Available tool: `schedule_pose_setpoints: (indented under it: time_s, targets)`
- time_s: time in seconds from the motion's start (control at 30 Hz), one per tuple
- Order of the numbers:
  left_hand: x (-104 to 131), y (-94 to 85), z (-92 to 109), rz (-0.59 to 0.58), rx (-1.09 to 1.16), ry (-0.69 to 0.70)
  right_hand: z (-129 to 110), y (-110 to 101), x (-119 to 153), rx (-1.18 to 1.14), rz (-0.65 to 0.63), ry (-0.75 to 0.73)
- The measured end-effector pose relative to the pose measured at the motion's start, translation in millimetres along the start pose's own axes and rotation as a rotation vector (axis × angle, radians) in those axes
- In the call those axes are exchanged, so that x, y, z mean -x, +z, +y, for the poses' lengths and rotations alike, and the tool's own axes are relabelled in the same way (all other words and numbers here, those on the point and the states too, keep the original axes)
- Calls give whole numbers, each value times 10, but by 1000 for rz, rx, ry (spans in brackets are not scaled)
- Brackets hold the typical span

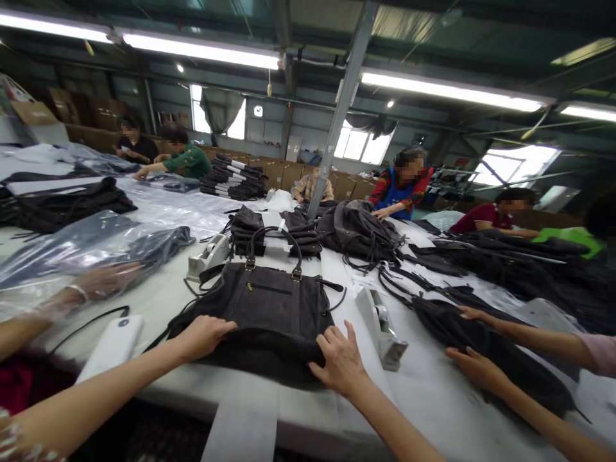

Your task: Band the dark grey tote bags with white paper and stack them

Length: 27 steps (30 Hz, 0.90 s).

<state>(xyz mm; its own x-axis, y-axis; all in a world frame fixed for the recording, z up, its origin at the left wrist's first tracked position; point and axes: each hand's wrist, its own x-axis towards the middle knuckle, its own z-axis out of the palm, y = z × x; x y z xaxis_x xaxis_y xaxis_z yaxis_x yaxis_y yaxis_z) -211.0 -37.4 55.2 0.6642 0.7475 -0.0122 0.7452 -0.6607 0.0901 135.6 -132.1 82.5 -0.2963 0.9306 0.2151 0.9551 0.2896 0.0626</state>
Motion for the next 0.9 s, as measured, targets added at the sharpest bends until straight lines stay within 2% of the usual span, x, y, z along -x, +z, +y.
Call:
schedule_pose_setpoints:
  time_s: [0.1,0.2,0.3,0.4,0.53,0.63,0.7,0.77,0.83,0.9]
  targets:
    - [-110,-248,40,-92,-27,-8,-188,-162,-185,-28,-99,30]
    - [-151,-292,26,-108,-49,6,-329,-78,-299,-57,-184,56]
    - [-176,-169,-1,-107,-132,-31,-331,123,-397,-40,-214,42]
    - [-166,36,-4,-99,-183,-65,-243,335,-455,9,-163,-22]
    - [-67,286,34,-70,-227,-51,-173,536,-390,18,-102,-144]
    - [-8,347,63,-36,-254,-36,-172,587,-296,34,-53,-188]
    - [1,284,47,-21,-261,-14,-163,578,-259,28,-31,-225]
    - [0,145,-29,-1,-269,41,-135,534,-261,-9,-57,-244]
    - [9,-14,-172,23,-284,125,-88,453,-314,-76,-121,-225]
    - [34,-100,-361,31,-271,187,-24,351,-413,-162,-204,-197]
